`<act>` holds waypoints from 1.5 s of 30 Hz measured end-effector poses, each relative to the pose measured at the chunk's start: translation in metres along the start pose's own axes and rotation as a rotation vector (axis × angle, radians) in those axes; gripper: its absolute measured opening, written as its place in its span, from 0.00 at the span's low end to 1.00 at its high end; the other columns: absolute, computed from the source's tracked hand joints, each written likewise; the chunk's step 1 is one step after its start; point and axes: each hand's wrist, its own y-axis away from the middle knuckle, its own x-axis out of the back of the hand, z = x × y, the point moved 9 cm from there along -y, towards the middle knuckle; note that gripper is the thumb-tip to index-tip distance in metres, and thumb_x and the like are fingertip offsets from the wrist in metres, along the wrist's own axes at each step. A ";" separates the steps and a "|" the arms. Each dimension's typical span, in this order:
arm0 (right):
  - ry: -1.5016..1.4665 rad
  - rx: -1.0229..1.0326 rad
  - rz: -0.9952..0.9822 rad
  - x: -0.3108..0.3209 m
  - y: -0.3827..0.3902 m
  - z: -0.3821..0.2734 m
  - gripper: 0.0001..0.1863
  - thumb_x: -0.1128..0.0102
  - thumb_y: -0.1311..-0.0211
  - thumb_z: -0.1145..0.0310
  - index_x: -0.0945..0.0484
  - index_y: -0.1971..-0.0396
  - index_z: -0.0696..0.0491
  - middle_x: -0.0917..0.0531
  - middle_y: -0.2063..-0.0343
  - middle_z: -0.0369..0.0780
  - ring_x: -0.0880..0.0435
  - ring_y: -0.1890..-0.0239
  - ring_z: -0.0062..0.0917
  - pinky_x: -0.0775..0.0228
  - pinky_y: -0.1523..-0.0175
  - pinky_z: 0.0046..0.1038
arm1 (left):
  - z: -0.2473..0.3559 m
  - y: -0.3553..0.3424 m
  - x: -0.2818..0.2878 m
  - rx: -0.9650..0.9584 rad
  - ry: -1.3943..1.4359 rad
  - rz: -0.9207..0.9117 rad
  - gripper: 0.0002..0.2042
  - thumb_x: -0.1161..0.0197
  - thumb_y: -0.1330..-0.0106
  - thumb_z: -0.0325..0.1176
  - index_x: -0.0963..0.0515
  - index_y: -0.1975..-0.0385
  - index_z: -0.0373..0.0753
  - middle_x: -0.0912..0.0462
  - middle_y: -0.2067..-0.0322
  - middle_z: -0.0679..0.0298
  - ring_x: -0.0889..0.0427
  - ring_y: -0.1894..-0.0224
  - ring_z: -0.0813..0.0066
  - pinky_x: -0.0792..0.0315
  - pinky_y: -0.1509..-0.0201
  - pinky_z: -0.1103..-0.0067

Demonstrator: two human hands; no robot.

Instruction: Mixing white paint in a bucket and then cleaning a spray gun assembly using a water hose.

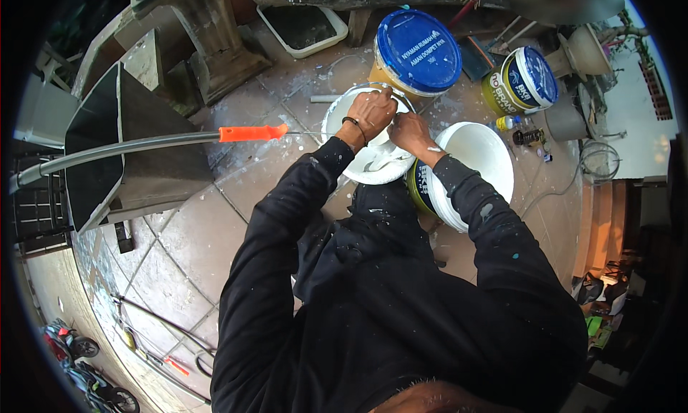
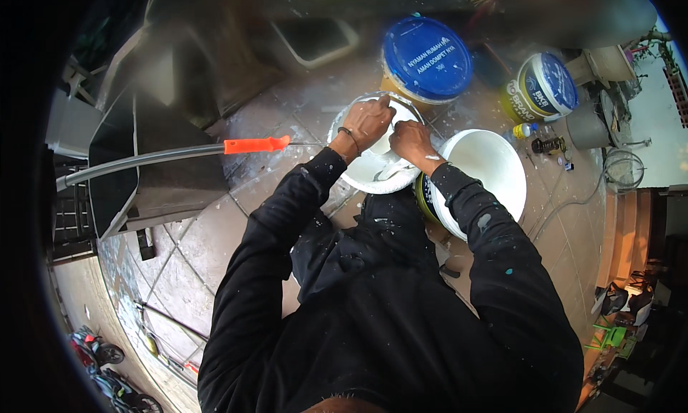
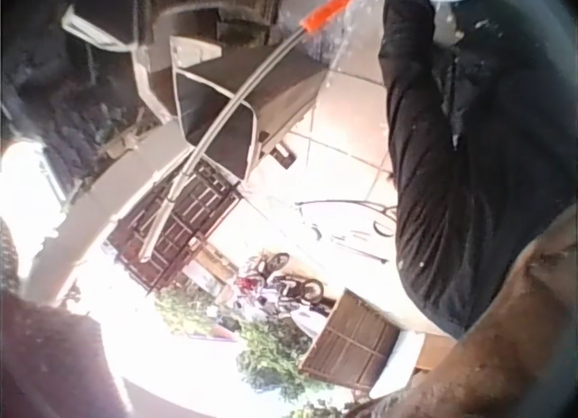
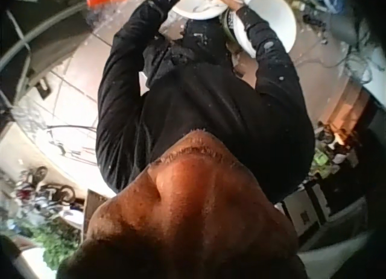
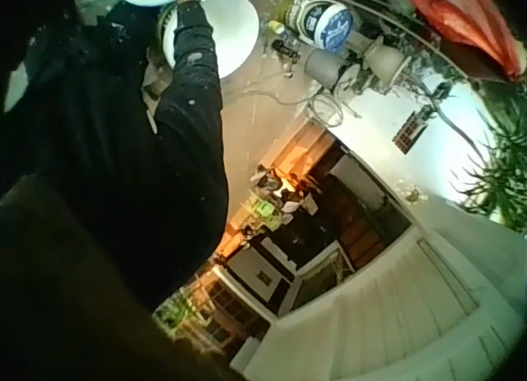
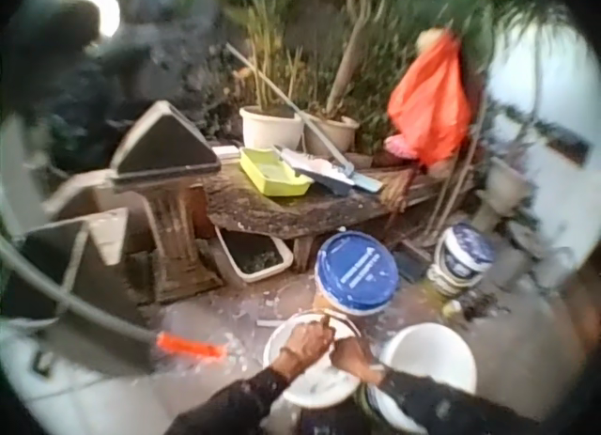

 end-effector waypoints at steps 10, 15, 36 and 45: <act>0.021 -0.060 0.048 0.010 0.016 -0.006 0.13 0.40 0.45 0.60 0.17 0.75 0.55 0.14 0.70 0.48 0.15 0.63 0.45 0.24 0.53 0.43 | 0.022 -0.006 -0.008 -0.335 -0.054 -0.112 0.08 0.42 0.39 0.30 0.17 0.70 0.35 0.17 0.56 0.53 0.13 0.65 0.61 0.20 0.66 0.70; -0.142 -0.330 -0.121 -0.009 0.035 0.025 0.29 0.36 0.44 0.53 0.23 0.49 0.60 0.16 0.55 0.54 0.17 0.49 0.45 0.25 0.46 0.39 | 0.019 -0.012 -0.002 -0.355 -0.055 -0.062 0.04 0.42 0.38 0.29 0.21 0.72 0.39 0.20 0.68 0.61 0.15 0.67 0.64 0.22 0.68 0.70; -1.680 -0.632 0.000 -0.135 0.050 0.058 0.37 0.25 0.49 0.57 0.30 0.43 0.58 0.21 0.48 0.40 0.26 0.44 0.29 0.37 0.42 0.37 | 0.019 -0.010 0.052 -0.289 -0.012 0.130 0.06 0.44 0.39 0.28 0.21 0.64 0.39 0.21 0.61 0.62 0.16 0.60 0.64 0.21 0.60 0.70; -1.022 -0.630 0.108 -0.101 0.038 0.077 0.45 0.24 0.52 0.54 0.39 0.43 0.67 0.27 0.46 0.54 0.31 0.38 0.41 0.40 0.34 0.43 | -0.027 0.027 0.037 -0.075 0.101 0.022 0.05 0.42 0.36 0.32 0.19 0.67 0.42 0.22 0.65 0.61 0.16 0.66 0.58 0.22 0.64 0.66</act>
